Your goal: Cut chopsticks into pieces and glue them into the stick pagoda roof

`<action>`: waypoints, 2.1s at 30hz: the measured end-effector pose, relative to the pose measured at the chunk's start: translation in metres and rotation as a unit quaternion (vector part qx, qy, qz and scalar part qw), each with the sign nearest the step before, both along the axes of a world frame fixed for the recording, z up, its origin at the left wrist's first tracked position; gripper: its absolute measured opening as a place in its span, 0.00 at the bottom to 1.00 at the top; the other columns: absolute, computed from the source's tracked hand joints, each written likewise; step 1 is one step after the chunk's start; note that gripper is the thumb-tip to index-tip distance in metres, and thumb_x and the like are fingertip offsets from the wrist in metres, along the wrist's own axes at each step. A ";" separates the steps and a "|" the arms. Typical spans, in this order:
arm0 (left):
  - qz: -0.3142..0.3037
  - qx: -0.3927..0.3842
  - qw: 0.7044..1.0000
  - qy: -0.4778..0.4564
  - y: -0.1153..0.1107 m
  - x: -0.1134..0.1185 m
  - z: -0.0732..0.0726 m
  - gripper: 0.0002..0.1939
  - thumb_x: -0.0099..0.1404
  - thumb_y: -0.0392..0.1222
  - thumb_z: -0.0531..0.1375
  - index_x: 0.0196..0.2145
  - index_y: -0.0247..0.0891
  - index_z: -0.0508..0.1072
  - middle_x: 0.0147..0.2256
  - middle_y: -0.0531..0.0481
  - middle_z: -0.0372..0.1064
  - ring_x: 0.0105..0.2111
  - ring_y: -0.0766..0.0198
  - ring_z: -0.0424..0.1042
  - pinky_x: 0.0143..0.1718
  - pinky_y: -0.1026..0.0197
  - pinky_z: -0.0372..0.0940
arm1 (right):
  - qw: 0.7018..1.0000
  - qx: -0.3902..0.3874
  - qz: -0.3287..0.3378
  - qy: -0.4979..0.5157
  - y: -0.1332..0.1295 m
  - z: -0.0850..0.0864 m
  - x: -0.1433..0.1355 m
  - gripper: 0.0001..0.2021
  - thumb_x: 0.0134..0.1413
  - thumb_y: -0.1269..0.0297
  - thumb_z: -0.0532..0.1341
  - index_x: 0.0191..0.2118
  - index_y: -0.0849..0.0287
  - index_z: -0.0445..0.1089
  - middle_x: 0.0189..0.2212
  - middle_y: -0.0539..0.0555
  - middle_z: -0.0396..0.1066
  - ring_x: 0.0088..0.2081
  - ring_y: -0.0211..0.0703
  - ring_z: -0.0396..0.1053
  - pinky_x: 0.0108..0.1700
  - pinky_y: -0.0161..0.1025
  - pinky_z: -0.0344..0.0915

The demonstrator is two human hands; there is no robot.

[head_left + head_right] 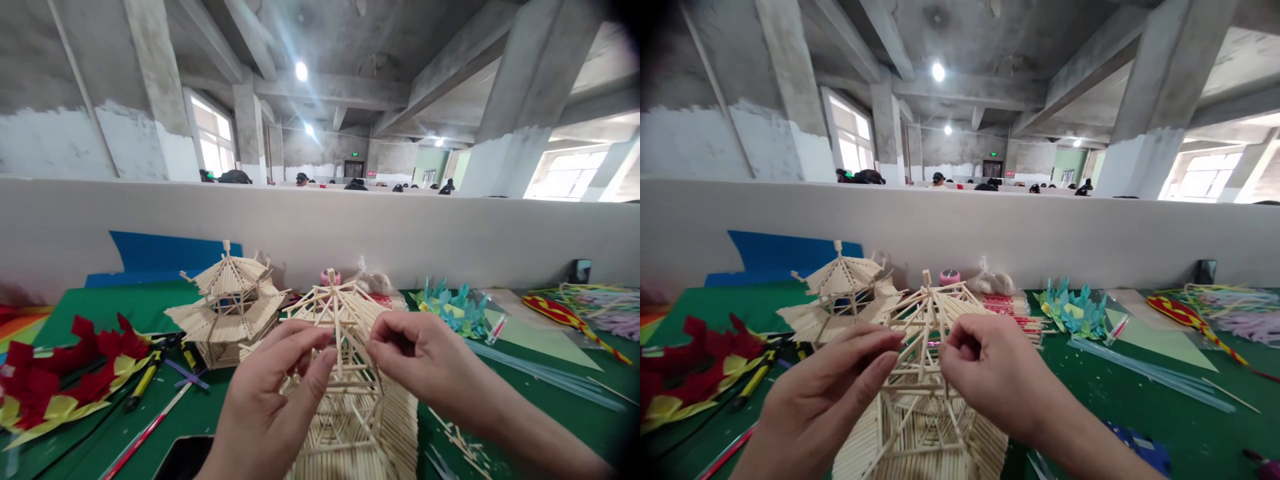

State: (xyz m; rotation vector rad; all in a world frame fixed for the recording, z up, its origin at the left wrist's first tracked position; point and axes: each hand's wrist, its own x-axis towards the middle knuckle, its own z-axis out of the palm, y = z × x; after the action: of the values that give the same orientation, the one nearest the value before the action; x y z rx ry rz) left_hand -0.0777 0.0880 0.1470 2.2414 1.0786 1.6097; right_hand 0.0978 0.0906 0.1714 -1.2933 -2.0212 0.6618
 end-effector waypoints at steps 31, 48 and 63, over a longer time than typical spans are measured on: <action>0.040 0.236 0.955 0.177 0.028 -0.011 -0.040 0.14 0.52 0.41 0.62 0.37 0.31 0.69 0.32 0.45 0.71 0.35 0.55 0.64 0.37 0.52 0.59 | 0.964 0.018 -0.032 -0.265 0.030 0.012 -0.016 0.09 0.43 0.67 0.51 0.16 0.58 0.54 0.15 0.46 0.56 0.19 0.32 0.51 0.19 0.32 0.46; 0.057 0.261 0.951 0.155 0.028 -0.011 -0.050 0.16 0.51 0.42 0.63 0.36 0.29 0.72 0.34 0.40 0.72 0.37 0.50 0.65 0.39 0.47 0.58 | 0.969 0.018 -0.037 -0.244 0.029 0.010 -0.017 0.08 0.42 0.68 0.51 0.16 0.58 0.55 0.15 0.46 0.56 0.18 0.31 0.51 0.19 0.32 0.45; 0.061 0.289 0.939 0.175 0.027 -0.007 -0.048 0.12 0.49 0.38 0.64 0.33 0.29 0.73 0.31 0.41 0.74 0.35 0.51 0.68 0.36 0.49 0.62 | 0.972 0.028 -0.035 -0.233 0.030 0.009 -0.019 0.08 0.42 0.68 0.52 0.17 0.58 0.57 0.15 0.46 0.57 0.19 0.31 0.53 0.20 0.32 0.47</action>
State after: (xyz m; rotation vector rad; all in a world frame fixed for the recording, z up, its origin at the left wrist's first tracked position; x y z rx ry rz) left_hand -0.0847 0.1148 0.0993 2.9879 0.9119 1.8036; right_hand 0.0788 0.1208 0.1801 -1.5888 -2.3256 0.2790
